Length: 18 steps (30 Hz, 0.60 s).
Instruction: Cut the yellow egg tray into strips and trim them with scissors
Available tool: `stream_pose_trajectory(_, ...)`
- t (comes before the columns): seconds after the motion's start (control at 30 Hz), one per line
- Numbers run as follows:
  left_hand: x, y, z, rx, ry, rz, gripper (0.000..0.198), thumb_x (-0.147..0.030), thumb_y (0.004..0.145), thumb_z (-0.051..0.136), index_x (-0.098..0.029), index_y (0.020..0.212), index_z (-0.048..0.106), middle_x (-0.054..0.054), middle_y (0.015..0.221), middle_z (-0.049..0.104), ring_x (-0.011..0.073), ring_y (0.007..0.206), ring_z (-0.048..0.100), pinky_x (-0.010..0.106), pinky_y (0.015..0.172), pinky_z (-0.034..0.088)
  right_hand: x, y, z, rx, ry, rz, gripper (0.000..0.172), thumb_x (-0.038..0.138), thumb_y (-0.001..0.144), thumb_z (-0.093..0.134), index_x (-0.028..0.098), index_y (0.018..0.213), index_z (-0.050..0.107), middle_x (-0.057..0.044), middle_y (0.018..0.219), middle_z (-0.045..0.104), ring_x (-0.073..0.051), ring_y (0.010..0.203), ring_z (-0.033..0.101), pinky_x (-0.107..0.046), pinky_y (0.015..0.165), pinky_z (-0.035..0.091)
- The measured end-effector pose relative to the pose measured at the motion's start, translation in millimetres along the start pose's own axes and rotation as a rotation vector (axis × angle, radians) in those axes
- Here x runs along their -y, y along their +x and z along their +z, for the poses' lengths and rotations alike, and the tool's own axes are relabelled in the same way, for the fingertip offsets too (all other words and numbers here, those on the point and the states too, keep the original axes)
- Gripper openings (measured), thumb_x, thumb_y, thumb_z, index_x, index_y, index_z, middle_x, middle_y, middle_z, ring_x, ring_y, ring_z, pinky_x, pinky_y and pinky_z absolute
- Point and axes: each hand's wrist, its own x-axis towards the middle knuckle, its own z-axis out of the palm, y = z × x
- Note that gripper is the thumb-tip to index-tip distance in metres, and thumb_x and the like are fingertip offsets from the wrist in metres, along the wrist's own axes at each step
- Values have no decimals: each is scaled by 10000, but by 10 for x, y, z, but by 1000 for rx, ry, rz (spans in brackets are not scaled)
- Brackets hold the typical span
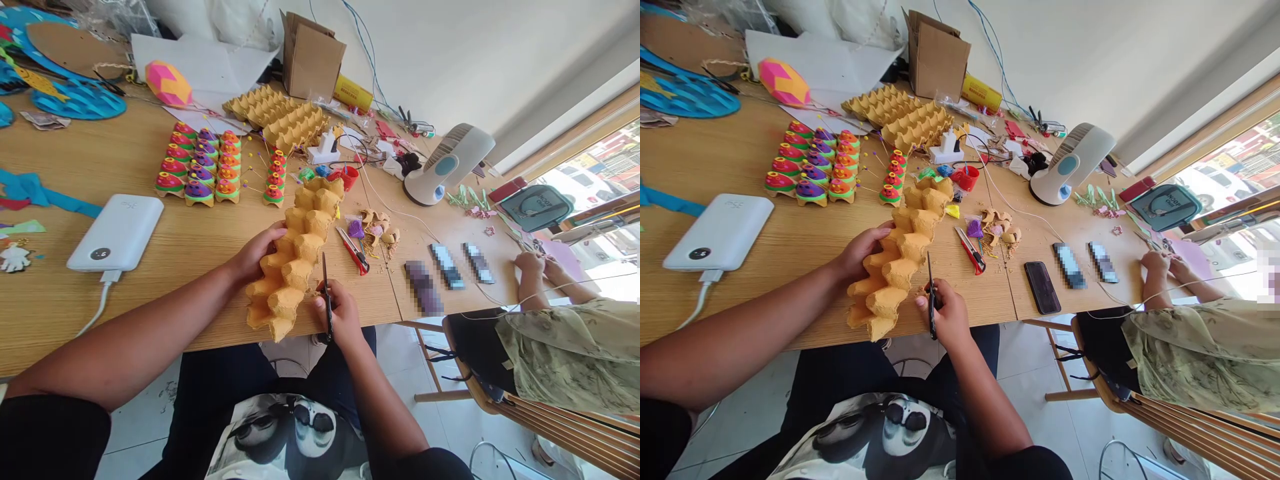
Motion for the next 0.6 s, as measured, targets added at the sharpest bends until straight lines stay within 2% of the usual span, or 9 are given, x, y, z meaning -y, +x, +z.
stream_pose_trajectory(0.27,-29,-4,68,-38,12,15,465,-403,897,821,-328,1353,771,39,1086,859,348,1151,818,409,867,672,12,-14,-24,20,1,-15,543,795,976,732,260,1042,662,76,676,472,-159,612,412,-308,609,291)
stream_pose_trajectory(0.4,-25,4,58,-25,18,16,463,-418,915,807,-333,1368,771,37,1130,869,351,1166,819,399,848,671,7,-28,-12,8,-12,-21,569,826,976,706,262,1042,662,65,698,490,-166,635,439,-308,622,321)
stream_pose_trajectory(0.6,2,0,13,-21,-5,-16,576,-438,914,810,-352,1480,742,36,1066,867,358,1112,837,426,836,683,-11,-33,6,-12,-24,-15,582,840,967,708,263,1033,668,50,720,526,-174,661,455,-308,632,348)
